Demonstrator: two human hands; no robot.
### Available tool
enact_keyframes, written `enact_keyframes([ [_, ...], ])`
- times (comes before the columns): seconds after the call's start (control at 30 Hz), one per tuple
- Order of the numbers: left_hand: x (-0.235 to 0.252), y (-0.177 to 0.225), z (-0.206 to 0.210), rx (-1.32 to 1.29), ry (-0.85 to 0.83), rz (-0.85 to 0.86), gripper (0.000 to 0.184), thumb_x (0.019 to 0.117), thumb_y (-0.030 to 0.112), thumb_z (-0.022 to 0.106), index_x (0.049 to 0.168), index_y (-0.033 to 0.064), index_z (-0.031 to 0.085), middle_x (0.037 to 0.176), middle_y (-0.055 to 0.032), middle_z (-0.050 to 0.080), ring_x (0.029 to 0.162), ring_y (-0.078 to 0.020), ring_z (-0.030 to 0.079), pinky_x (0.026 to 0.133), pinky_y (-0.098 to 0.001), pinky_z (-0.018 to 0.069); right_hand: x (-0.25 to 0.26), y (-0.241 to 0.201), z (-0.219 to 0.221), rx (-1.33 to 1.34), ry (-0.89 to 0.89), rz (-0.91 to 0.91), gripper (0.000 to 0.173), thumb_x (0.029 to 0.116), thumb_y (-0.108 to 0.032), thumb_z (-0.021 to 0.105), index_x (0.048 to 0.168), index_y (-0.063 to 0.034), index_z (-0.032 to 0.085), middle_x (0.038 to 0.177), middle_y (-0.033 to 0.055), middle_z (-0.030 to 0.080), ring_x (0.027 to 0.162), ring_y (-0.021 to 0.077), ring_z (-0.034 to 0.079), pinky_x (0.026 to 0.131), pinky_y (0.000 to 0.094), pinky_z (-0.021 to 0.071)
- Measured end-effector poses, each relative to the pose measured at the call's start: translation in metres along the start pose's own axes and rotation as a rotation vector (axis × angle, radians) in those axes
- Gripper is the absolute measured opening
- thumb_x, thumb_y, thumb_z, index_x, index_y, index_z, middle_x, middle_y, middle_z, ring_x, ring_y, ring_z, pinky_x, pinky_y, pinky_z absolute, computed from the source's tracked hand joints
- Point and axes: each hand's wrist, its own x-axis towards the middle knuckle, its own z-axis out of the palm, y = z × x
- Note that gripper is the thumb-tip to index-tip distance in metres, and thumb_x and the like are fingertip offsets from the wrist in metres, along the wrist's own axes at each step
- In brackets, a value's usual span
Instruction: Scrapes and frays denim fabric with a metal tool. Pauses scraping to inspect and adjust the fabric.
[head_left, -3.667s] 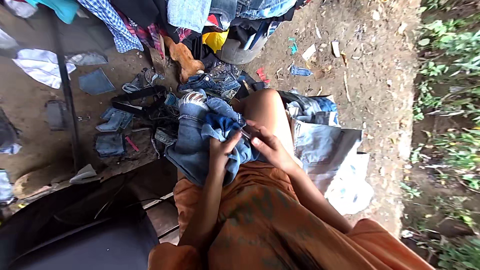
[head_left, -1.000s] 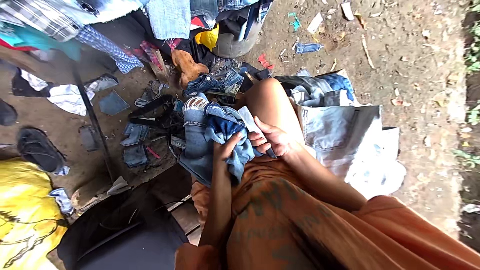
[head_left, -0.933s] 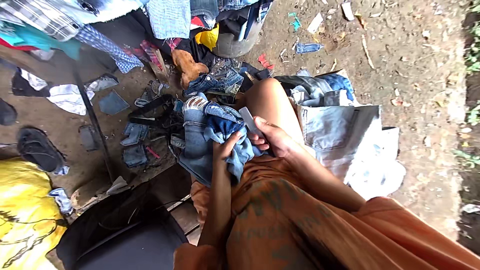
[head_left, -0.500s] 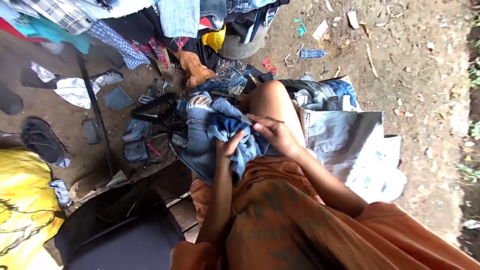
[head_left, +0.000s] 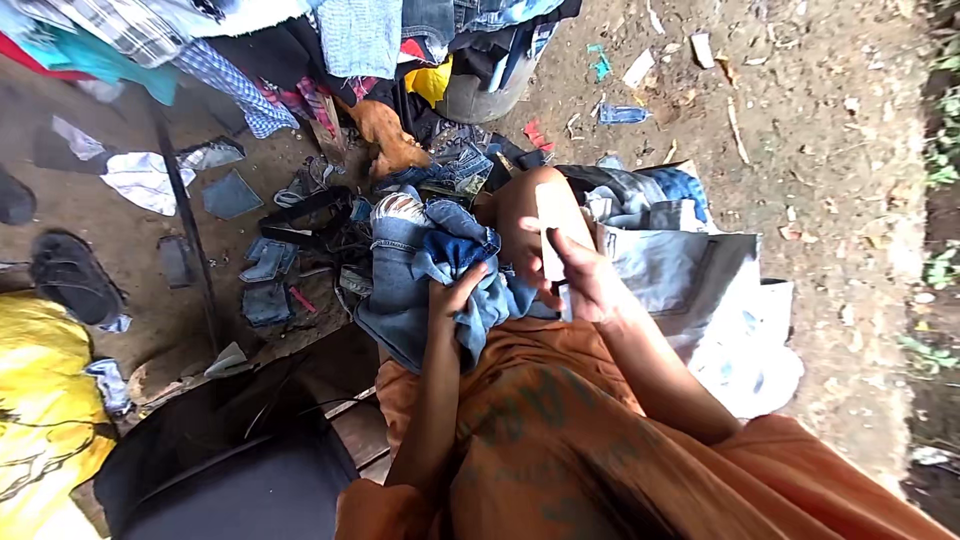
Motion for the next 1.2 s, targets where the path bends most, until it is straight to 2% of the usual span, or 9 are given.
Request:
enact_keyframes([
  [0.07, -0.001, 0.001, -0.001, -0.008, 0.001, -0.007, 0.020, 0.0865, -0.009, 0.067, 0.101, 0.0046, 0.065, 0.083, 0.0058, 0.072, 0.079, 0.0003, 0.068, 0.078, -0.0210, 0.0576, -0.001, 0.011, 0.003, -0.136, 0.012, 0.005, 0.061, 0.0981, -0.072, 0.038, 0.137, -0.0276, 0.053, 0.072, -0.0076, 0.059, 0.047, -0.0016, 0.047, 0.040, 0.0123, 0.0379],
  [0.13, -0.002, 0.002, -0.001, 0.026, 0.014, -0.019, 0.016, 0.0894, -0.004, 0.068, 0.103, 0.0034, 0.066, 0.084, 0.0053, 0.072, 0.080, 0.0002, 0.068, 0.079, -0.0214, 0.0577, -0.002, 0.022, 0.002, -0.657, 0.157, -0.122, 0.069, 0.1055, -0.061, 0.019, 0.134, -0.0136, 0.061, 0.073, -0.0093, 0.058, 0.057, -0.0014, 0.046, 0.053, 0.0182, 0.0398],
  [0.2, -0.003, 0.004, 0.000, 0.074, 0.011, -0.031, 0.016, 0.0900, -0.001, 0.070, 0.105, 0.0020, 0.066, 0.084, 0.0052, 0.071, 0.080, 0.0012, 0.067, 0.079, -0.0210, 0.0570, -0.007, 0.030, -0.001, -0.989, 0.245, -0.135, 0.060, 0.1067, -0.053, 0.025, 0.137, -0.0180, 0.064, 0.085, -0.0004, 0.064, 0.076, 0.0105, 0.057, 0.074, 0.0389, 0.0491],
  [0.3, -0.001, 0.002, 0.000, 0.076, -0.002, -0.021, 0.020, 0.0840, -0.008, 0.071, 0.099, 0.0034, 0.065, 0.080, 0.0066, 0.070, 0.077, 0.0020, 0.066, 0.076, -0.0199, 0.0563, -0.011, 0.036, -0.001, -1.100, 0.262, -0.160, 0.055, 0.1022, -0.055, 0.045, 0.144, -0.0206, 0.057, 0.105, 0.0065, 0.072, 0.092, 0.0179, 0.068, 0.083, 0.0502, 0.0539],
  [0.7, 0.002, -0.002, -0.008, -0.104, -0.093, 0.001, 0.024, 0.0869, -0.011, 0.057, 0.095, 0.0095, 0.066, 0.081, 0.0084, 0.072, 0.078, 0.0015, 0.068, 0.078, -0.0196, 0.0570, 0.007, 0.066, 0.006, -1.328, 0.392, -0.467, 0.041, 0.1048, -0.035, 0.053, 0.141, -0.0182, 0.062, 0.102, 0.0154, 0.073, 0.082, 0.0324, 0.071, 0.067, 0.0549, 0.0557],
  [0.87, 0.001, -0.004, -0.008, -0.064, -0.083, 0.036, 0.023, 0.0851, -0.011, 0.060, 0.097, 0.0073, 0.065, 0.081, 0.0070, 0.071, 0.077, 0.0009, 0.068, 0.076, -0.0202, 0.0577, 0.029, 0.066, 0.009, -1.138, 0.314, -0.439, 0.036, 0.1036, -0.031, 0.057, 0.133, -0.0126, 0.067, 0.113, 0.0118, 0.072, 0.096, 0.0254, 0.071, 0.078, 0.0537, 0.0567],
  [0.93, 0.002, -0.007, -0.008, -0.063, -0.086, 0.064, 0.021, 0.0855, -0.009, 0.062, 0.100, 0.0057, 0.067, 0.083, 0.0061, 0.072, 0.078, 0.0002, 0.068, 0.078, -0.0209, 0.0581, 0.035, 0.066, 0.010, -0.920, 0.289, -0.427, 0.026, 0.1044, -0.024, 0.055, 0.122, -0.0102, 0.069, 0.109, 0.0026, 0.071, 0.095, 0.0091, 0.067, 0.083, 0.0362, 0.0568],
  [1.07, 0.003, -0.005, -0.007, -0.054, -0.073, 0.043, 0.020, 0.0868, -0.008, 0.062, 0.100, 0.0072, 0.065, 0.082, 0.0071, 0.071, 0.078, 0.0006, 0.068, 0.077, -0.0204, 0.0575, 0.041, 0.035, 0.020, -0.396, 0.209, 0.002, 0.024, 0.1092, -0.028, 0.041, 0.096, -0.0166, 0.057, 0.062, -0.0078, 0.050, 0.045, -0.0027, 0.038, 0.042, 0.0126, 0.0300],
  [1.2, 0.006, -0.005, -0.007, -0.062, -0.086, 0.046, 0.023, 0.0848, -0.012, 0.060, 0.096, 0.0073, 0.066, 0.079, 0.0065, 0.072, 0.076, -0.0002, 0.068, 0.076, -0.0209, 0.0579, 0.049, 0.019, 0.002, 0.037, 0.003, 0.332, 0.033, 0.1098, -0.045, 0.033, 0.100, -0.0192, 0.052, 0.061, -0.0075, 0.048, 0.040, -0.0026, 0.040, 0.037, 0.0107, 0.0338],
])
